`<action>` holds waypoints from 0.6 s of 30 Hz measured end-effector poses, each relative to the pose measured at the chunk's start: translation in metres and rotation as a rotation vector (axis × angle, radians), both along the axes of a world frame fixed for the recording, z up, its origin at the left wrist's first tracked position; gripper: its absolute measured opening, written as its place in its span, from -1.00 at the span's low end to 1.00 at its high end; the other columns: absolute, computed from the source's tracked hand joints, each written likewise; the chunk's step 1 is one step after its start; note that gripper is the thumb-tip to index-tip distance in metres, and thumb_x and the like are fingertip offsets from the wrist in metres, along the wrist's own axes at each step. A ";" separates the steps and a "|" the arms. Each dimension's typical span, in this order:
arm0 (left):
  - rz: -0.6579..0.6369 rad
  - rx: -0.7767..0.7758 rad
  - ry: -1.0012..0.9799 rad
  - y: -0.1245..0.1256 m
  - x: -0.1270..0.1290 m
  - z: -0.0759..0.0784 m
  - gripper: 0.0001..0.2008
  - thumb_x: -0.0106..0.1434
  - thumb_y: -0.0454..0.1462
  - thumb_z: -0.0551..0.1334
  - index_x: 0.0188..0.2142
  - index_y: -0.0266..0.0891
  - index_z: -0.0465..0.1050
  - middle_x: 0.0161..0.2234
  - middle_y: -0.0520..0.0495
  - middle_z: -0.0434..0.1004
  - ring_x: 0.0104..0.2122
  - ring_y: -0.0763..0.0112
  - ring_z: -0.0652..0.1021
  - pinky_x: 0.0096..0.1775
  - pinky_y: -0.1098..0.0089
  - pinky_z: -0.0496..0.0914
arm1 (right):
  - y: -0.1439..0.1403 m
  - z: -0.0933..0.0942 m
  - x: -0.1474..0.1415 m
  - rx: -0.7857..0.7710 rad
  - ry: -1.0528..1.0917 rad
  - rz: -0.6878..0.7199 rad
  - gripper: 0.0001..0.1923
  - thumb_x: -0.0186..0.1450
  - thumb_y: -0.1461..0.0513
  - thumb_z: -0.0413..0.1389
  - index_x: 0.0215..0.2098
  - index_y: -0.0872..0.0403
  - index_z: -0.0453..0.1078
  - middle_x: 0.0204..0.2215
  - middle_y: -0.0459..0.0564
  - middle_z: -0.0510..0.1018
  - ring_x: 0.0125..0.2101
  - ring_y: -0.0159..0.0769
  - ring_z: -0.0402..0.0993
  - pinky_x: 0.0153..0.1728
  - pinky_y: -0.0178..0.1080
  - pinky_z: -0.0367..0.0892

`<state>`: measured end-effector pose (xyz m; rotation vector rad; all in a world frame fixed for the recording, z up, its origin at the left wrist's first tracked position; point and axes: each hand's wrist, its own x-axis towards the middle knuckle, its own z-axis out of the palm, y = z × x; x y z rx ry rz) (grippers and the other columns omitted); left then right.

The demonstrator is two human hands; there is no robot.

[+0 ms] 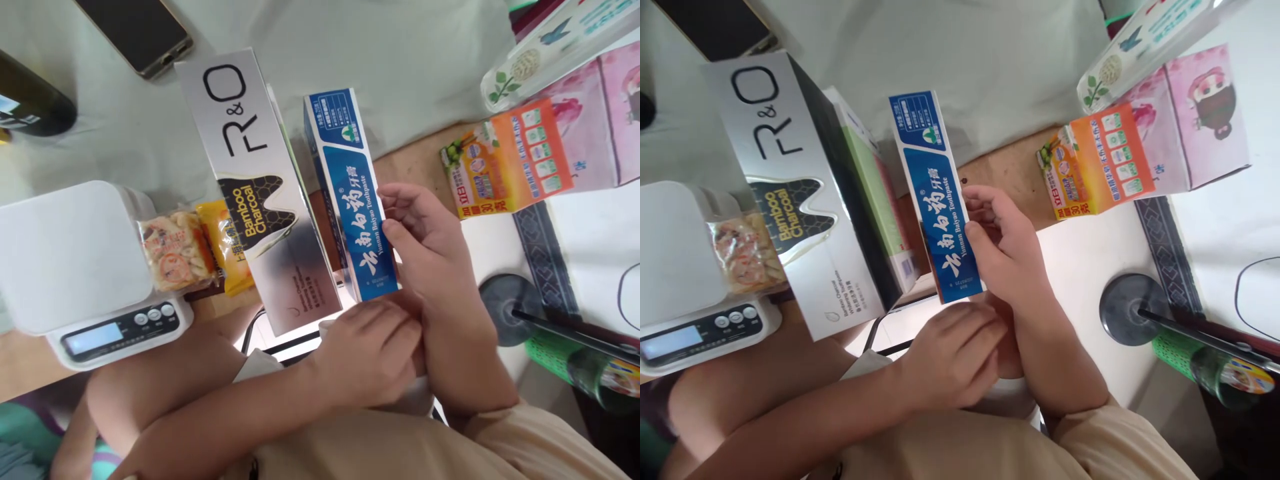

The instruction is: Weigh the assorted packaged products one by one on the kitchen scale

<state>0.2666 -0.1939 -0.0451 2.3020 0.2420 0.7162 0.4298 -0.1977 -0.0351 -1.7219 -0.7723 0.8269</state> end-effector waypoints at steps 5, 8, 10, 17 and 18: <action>0.071 -0.019 0.106 0.009 -0.001 -0.003 -0.63 0.42 -0.33 0.13 0.12 -0.46 0.51 -0.07 -0.32 0.76 -0.06 0.14 0.74 -0.11 0.24 0.68 | 0.003 -0.001 -0.003 -0.017 -0.016 0.061 -0.68 0.47 0.17 0.12 0.17 -0.10 0.44 0.15 -0.03 0.68 0.07 -0.21 0.69 0.17 -0.03 0.66; 0.069 -0.025 0.132 0.013 0.000 -0.003 -0.62 0.42 -0.31 0.14 0.14 -0.46 0.49 -0.10 -0.33 0.74 -0.08 0.06 0.73 -0.10 0.16 0.68 | 0.005 -0.001 -0.003 0.007 -0.033 0.069 -0.67 0.47 0.17 0.11 0.18 -0.10 0.44 0.21 -0.03 0.67 0.16 -0.19 0.66 0.27 0.00 0.62; 0.069 -0.037 0.138 0.015 0.001 -0.004 -0.61 0.41 -0.30 0.14 0.15 -0.45 0.48 -0.13 -0.31 0.73 -0.09 0.06 0.72 -0.09 0.14 0.67 | 0.005 -0.002 -0.004 0.028 -0.024 0.081 -0.65 0.46 0.20 0.10 0.19 -0.09 0.44 0.23 -0.04 0.66 0.23 -0.17 0.63 0.35 0.03 0.57; 0.116 -0.106 0.104 0.018 0.005 -0.007 -0.65 0.41 -0.29 0.14 0.14 -0.33 0.40 -0.01 -0.30 0.72 -0.10 0.08 0.72 -0.08 0.12 0.65 | 0.005 -0.003 -0.005 0.070 0.046 0.119 -0.60 0.46 0.25 0.07 0.23 -0.09 0.43 0.31 -0.06 0.62 0.39 -0.18 0.52 0.52 0.06 0.39; 0.114 -0.131 0.104 0.019 0.005 -0.007 -0.66 0.41 -0.29 0.13 0.14 -0.32 0.40 0.00 -0.29 0.72 -0.07 0.08 0.72 -0.07 0.11 0.65 | 0.004 -0.003 -0.005 0.074 0.055 0.123 -0.59 0.46 0.25 0.07 0.24 -0.08 0.43 0.30 -0.06 0.63 0.39 -0.18 0.52 0.52 0.07 0.39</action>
